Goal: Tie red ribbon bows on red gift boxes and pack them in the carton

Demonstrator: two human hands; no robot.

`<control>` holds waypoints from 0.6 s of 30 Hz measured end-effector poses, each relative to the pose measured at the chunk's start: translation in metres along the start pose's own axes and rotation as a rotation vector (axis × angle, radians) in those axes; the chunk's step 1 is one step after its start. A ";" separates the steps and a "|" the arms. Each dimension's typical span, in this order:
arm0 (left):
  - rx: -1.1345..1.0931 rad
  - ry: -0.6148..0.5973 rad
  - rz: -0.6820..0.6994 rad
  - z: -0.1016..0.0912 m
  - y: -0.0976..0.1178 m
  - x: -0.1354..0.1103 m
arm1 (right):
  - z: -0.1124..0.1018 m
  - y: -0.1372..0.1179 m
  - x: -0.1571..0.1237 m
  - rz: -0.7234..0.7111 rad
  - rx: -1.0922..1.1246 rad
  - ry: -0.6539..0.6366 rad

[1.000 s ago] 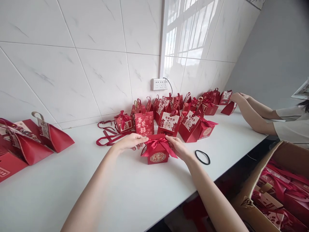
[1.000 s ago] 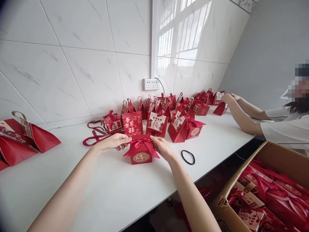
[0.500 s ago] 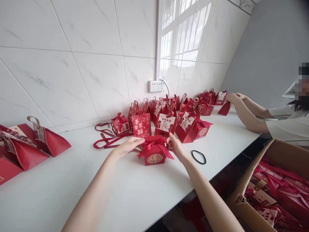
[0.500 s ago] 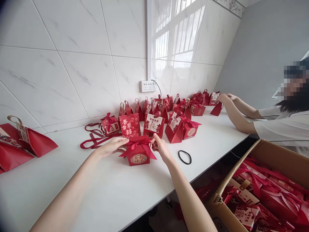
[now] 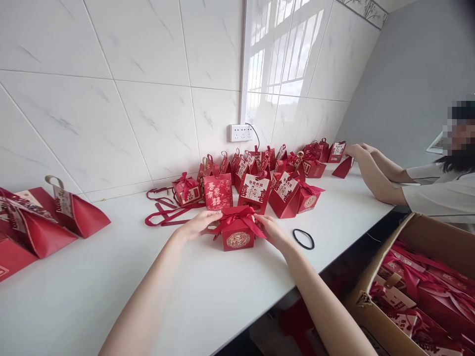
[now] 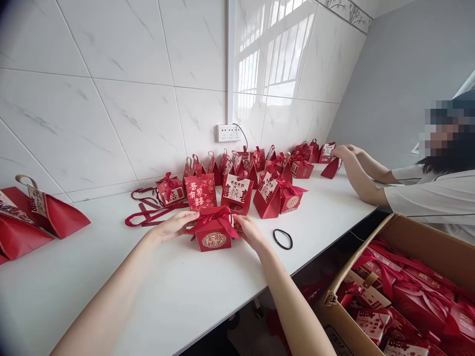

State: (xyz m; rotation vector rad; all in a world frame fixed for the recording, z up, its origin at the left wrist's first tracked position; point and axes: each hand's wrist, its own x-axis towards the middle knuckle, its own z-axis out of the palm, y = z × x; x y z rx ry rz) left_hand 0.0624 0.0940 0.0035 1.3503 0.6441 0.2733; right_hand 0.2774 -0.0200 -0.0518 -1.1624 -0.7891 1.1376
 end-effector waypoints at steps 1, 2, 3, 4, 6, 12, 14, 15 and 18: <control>-0.022 -0.004 -0.004 -0.002 0.000 -0.001 | -0.005 -0.001 -0.003 -0.017 0.005 -0.005; -0.043 -0.008 -0.012 -0.004 0.000 -0.002 | -0.010 -0.002 -0.006 -0.050 0.005 -0.031; -0.064 -0.010 -0.024 -0.007 -0.001 -0.003 | -0.014 -0.004 -0.008 -0.094 -0.012 -0.082; -0.084 -0.011 -0.040 -0.009 -0.003 -0.004 | -0.018 -0.006 -0.010 -0.145 -0.058 -0.147; -0.116 -0.003 -0.076 -0.013 -0.008 -0.005 | -0.019 -0.010 -0.010 -0.235 -0.248 -0.276; -0.261 0.144 -0.041 -0.017 -0.030 -0.004 | 0.004 -0.023 -0.014 -0.368 -0.625 -0.339; -0.306 0.205 -0.007 -0.018 -0.033 -0.003 | 0.007 -0.031 -0.029 -0.527 -0.688 -0.242; -0.320 0.232 0.004 -0.018 -0.034 -0.002 | 0.007 -0.037 -0.041 -0.615 -0.724 -0.173; -0.333 0.303 0.010 -0.018 -0.033 0.000 | 0.000 -0.058 -0.083 -0.786 -0.806 0.026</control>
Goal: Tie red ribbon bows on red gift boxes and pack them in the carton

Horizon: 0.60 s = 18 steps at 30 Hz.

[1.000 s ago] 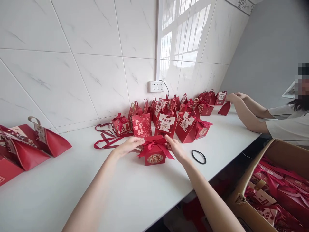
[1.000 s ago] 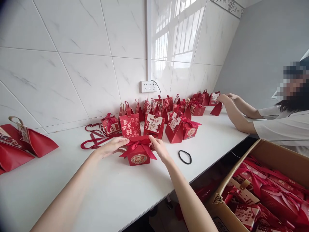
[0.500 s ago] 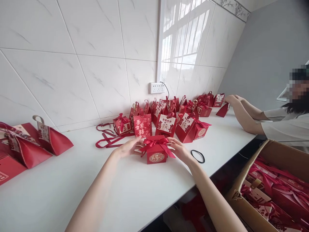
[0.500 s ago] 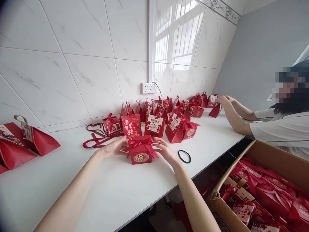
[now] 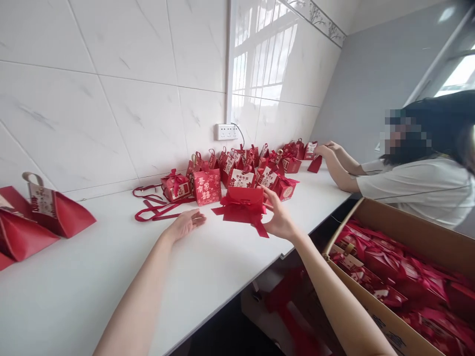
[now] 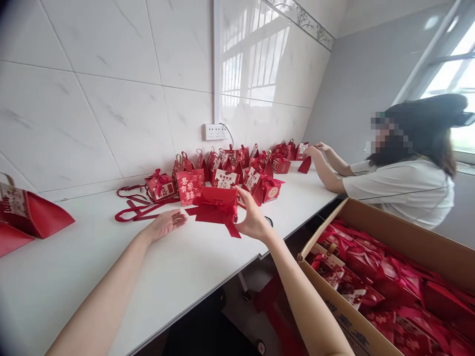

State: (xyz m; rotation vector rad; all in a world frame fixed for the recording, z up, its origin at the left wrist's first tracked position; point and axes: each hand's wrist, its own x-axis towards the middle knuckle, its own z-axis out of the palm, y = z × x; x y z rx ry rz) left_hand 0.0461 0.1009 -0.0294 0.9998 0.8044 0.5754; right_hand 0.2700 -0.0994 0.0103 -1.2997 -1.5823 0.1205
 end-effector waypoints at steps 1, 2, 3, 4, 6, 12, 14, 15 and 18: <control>-0.001 0.020 0.002 0.001 0.001 0.000 | -0.012 -0.011 -0.007 -0.015 -0.038 0.038; -0.002 0.037 0.005 0.002 0.001 0.000 | -0.023 -0.022 -0.014 -0.028 -0.069 0.064; -0.003 0.051 0.007 0.004 0.002 0.000 | -0.034 -0.032 -0.021 -0.039 -0.097 0.081; -0.002 0.064 0.010 0.006 0.003 0.000 | -0.043 -0.043 -0.028 -0.047 -0.122 0.094; 0.005 0.078 0.018 0.008 0.005 -0.001 | -0.059 -0.062 -0.043 -0.044 -0.164 0.120; 0.075 0.070 0.045 0.010 0.010 -0.006 | -0.089 -0.101 -0.087 0.036 -0.224 0.219; 0.119 0.049 0.051 0.017 0.017 -0.008 | -0.097 -0.107 -0.099 0.059 -0.240 0.243; 0.145 0.024 0.056 0.024 0.021 -0.011 | -0.100 -0.108 -0.104 0.067 -0.251 0.259; 0.246 -0.157 0.108 0.071 0.036 -0.033 | -0.108 -0.107 -0.116 0.120 -0.295 0.320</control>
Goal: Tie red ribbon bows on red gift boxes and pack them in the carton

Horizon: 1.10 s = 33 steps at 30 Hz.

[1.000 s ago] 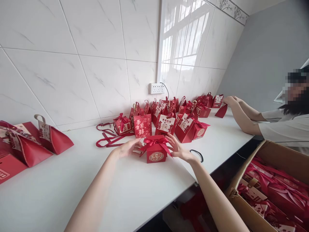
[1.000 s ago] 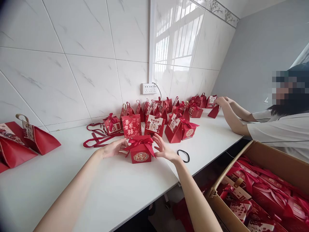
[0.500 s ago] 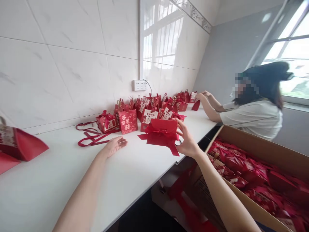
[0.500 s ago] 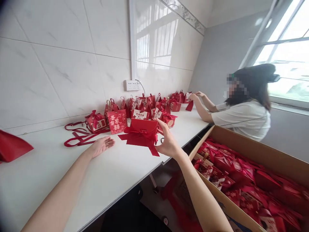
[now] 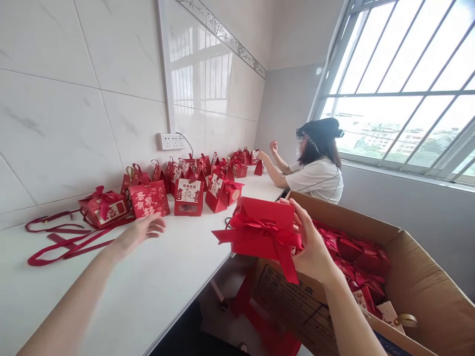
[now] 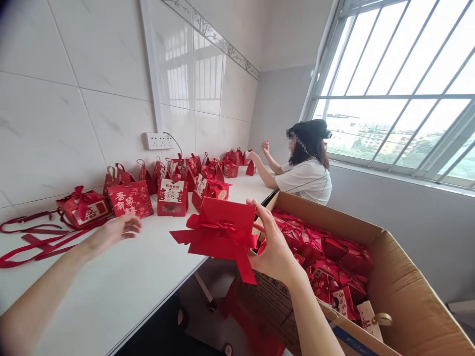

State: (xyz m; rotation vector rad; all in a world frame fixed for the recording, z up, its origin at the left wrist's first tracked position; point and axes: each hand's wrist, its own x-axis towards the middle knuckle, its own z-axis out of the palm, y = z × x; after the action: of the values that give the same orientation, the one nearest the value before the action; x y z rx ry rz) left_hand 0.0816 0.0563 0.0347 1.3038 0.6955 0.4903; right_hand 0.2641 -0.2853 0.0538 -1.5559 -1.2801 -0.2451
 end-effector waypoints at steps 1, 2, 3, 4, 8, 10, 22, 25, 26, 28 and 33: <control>0.045 -0.099 0.048 0.022 0.010 -0.009 | -0.003 0.003 -0.002 0.030 -0.016 0.019; 0.202 -0.251 0.177 0.047 0.018 -0.019 | -0.005 0.006 -0.004 0.061 -0.027 0.040; 0.348 -0.369 0.293 0.072 0.025 -0.030 | -0.008 0.009 -0.006 0.088 -0.038 0.056; 0.464 -0.429 0.382 0.097 0.031 -0.041 | -0.010 0.012 -0.007 0.109 -0.050 0.069; 0.633 -0.441 0.559 0.171 0.034 -0.069 | -0.023 0.024 -0.015 0.165 -0.067 0.111; 0.651 -0.425 0.584 0.189 0.030 -0.068 | -0.030 0.030 -0.019 0.202 -0.058 0.144; 0.625 -0.656 0.334 0.220 0.006 -0.059 | -0.031 0.065 -0.024 0.283 -0.064 0.318; 0.582 -0.735 0.272 0.226 0.000 -0.052 | -0.032 0.071 -0.025 0.277 -0.043 0.318; 0.580 -0.759 0.262 0.227 -0.002 -0.050 | -0.033 0.072 -0.027 0.278 -0.047 0.320; 0.597 -0.797 0.260 0.229 -0.006 -0.045 | -0.035 0.076 -0.029 0.285 -0.070 0.326; 0.770 -0.905 0.312 0.235 -0.027 -0.031 | -0.049 0.088 -0.036 0.300 -0.169 0.321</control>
State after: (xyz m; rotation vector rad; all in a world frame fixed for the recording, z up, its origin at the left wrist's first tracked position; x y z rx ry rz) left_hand 0.2239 -0.1347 0.0406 2.1502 -0.1280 -0.1909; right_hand 0.3419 -0.3344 -0.0016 -1.7463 -0.7821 -0.4004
